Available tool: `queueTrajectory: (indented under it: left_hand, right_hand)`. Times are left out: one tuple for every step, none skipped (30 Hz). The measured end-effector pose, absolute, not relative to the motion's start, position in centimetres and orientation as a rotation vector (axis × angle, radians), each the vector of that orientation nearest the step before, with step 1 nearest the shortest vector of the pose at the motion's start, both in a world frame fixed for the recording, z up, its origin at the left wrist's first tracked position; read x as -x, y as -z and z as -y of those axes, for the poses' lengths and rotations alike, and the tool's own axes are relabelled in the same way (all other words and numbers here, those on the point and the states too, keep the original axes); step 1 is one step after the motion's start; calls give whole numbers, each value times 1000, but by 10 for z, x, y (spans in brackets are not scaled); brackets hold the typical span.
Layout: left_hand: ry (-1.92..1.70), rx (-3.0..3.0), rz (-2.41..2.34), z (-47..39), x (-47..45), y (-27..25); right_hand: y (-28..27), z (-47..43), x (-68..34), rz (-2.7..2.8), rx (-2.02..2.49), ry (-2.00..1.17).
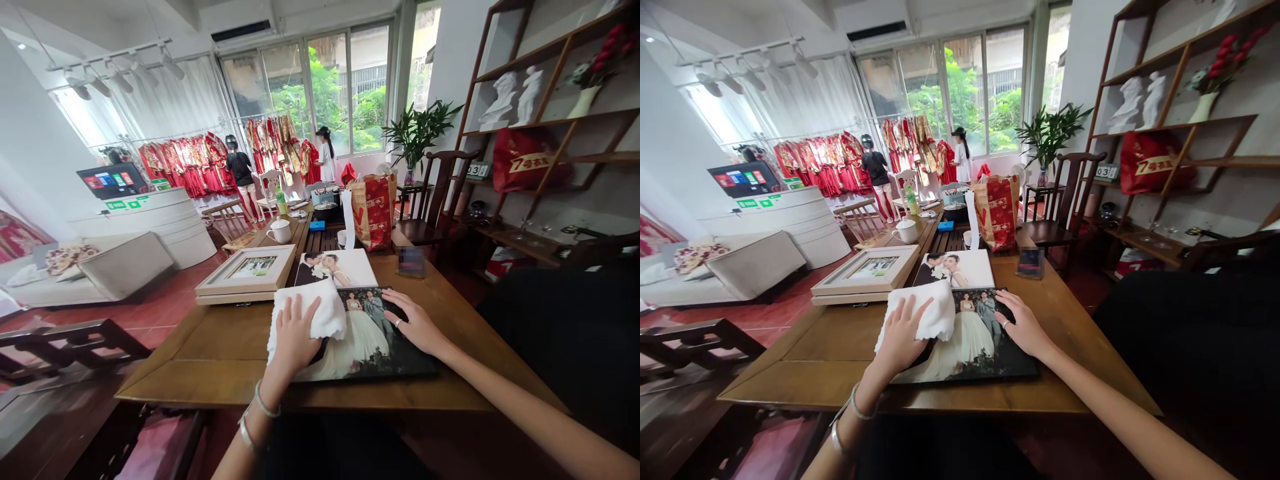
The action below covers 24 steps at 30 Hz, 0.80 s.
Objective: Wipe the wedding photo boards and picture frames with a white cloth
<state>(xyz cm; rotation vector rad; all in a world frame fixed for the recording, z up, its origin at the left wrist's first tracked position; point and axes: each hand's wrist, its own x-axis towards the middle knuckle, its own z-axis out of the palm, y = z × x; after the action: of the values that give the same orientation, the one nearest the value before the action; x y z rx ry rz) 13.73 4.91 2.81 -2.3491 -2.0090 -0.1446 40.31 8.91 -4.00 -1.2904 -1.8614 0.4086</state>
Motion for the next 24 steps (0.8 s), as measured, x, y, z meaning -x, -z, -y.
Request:
queueTrajectory:
  left_hand:
    - [156,2339,2000,-50,-135,-27]
    - [156,2337,1992,-47,-133,-26]
    - [146,2339,1990,-41,-131,-25]
    - [131,2337,1995,-33,-128,-24]
    - [114,2330,2004,-23,-125,-22]
    - [95,2320,2013,-11,-123,-21]
    - [77,2309,2020,0,-121,-19]
    - [59,2297,2023,12,-119,-18]
    - [38,2285,2026,22,-118,-17]
    - [12,2275,2032,31,-117,-16]
    - [-19,2266,2040,38,-117,-17]
    - [-51,2260,2051,43,-118,-18]
    - [-81,2260,2064,45,-119,-19]
    - [-108,2269,2076,44,-121,-22]
    - [-128,2281,2085,41,-122,-24]
    - [-144,2294,2092,35,-124,-27]
    - [-156,2303,2095,27,-126,-30]
    - [-166,2307,2090,18,-128,-33]
    - [-170,2305,2077,8,-131,-35]
    - [-171,2299,2058,-3,-133,-37]
    - [-165,2293,2037,-15,-136,-39]
    - [-152,2287,2017,-27,-139,-40]
    - [-136,2278,2002,-38,-141,-41]
    - [-117,2267,1995,-49,-143,-41]
  right_hand:
    - [41,-89,-403,1859,1288,-409]
    - [41,-90,-403,1858,1286,-410]
    - [41,-91,-403,1857,1285,-411]
    - [42,-91,-403,1859,1284,-413]
    - [42,-92,-403,1861,1284,-414]
    - [41,-92,-402,1863,1284,-415]
    - [41,-92,-402,1863,1283,-415]
    - [41,-92,-402,1861,1281,-415]
    - [41,-92,-402,1857,1278,-414]
    - [41,-92,-402,1853,1275,-412]
    - [41,-92,-401,1849,1273,-410]
    - [41,-92,-402,1846,1271,-409]
    - [42,-92,-402,1844,1270,-408]
    - [42,-92,-402,1844,1268,-410]
    - [42,-92,-402,1845,1265,-412]
    - [42,-92,-402,1846,1261,-415]
    - [42,-92,-403,1848,1256,-418]
    - [42,-92,-403,1849,1252,-419]
    - [42,-92,-403,1850,1250,-421]
    - [42,-92,-404,1851,1249,-423]
    - [42,-91,-404,1851,1251,-427]
    - [42,-91,-404,1850,1253,-432]
    - [41,-91,-404,1848,1257,-437]
    - [41,-90,-404,1847,1259,-442]
